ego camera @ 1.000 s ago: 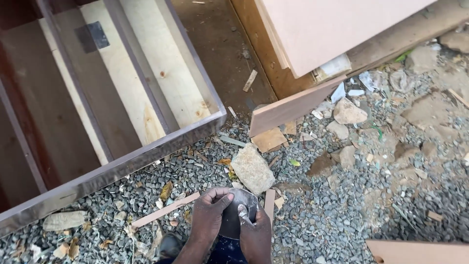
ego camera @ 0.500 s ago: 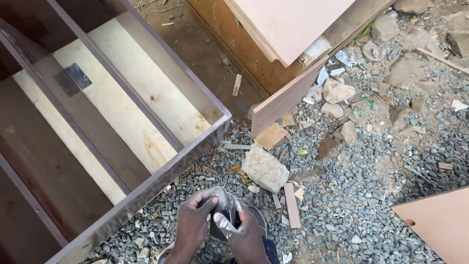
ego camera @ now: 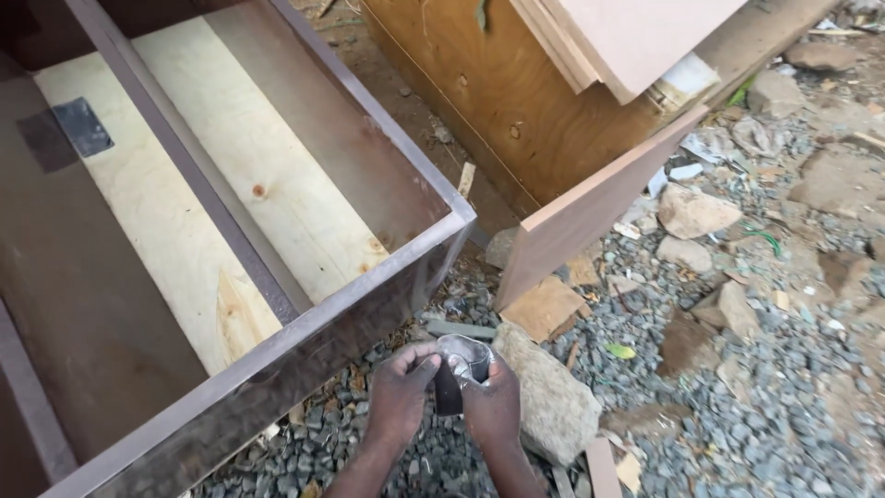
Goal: The person uses a sanding block to smooth the edges and interior surfaces of a wooden drawer or cabinet. They work on the exterior corners and then move to the interior dividers and bottom panels.
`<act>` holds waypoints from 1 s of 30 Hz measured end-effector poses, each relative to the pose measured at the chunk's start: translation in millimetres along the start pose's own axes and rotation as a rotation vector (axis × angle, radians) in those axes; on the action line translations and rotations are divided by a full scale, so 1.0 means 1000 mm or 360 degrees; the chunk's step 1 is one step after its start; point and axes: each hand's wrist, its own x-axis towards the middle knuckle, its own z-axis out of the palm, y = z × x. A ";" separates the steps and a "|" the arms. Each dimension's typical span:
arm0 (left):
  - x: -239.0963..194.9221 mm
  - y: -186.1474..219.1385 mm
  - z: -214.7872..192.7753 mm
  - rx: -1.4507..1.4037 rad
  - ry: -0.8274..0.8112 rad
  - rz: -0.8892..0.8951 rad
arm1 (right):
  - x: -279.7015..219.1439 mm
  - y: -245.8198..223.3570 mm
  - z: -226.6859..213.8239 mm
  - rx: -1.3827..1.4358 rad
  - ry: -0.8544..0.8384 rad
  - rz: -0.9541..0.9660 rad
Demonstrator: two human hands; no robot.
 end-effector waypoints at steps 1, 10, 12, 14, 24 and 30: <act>0.017 -0.001 -0.003 -0.0009 0.0017 0.0035 | 0.013 0.004 0.018 0.0012 -0.0008 -0.0037; 0.054 -0.020 -0.023 0.0470 -0.0260 -0.0081 | 0.076 0.044 0.096 0.0023 0.0306 -0.0102; 0.055 -0.025 -0.025 0.0732 -0.0217 -0.0040 | 0.080 0.057 0.118 0.0165 0.0016 0.0009; 0.076 -0.036 -0.024 0.0785 -0.0219 0.0126 | 0.096 0.072 0.132 0.0211 0.0167 -0.0342; 0.080 -0.052 -0.047 0.0978 -0.0269 0.0306 | 0.101 0.078 0.153 0.0278 0.0521 -0.0526; 0.081 -0.045 -0.043 0.1151 -0.0311 0.0454 | 0.108 0.077 0.145 0.0342 0.0674 -0.0830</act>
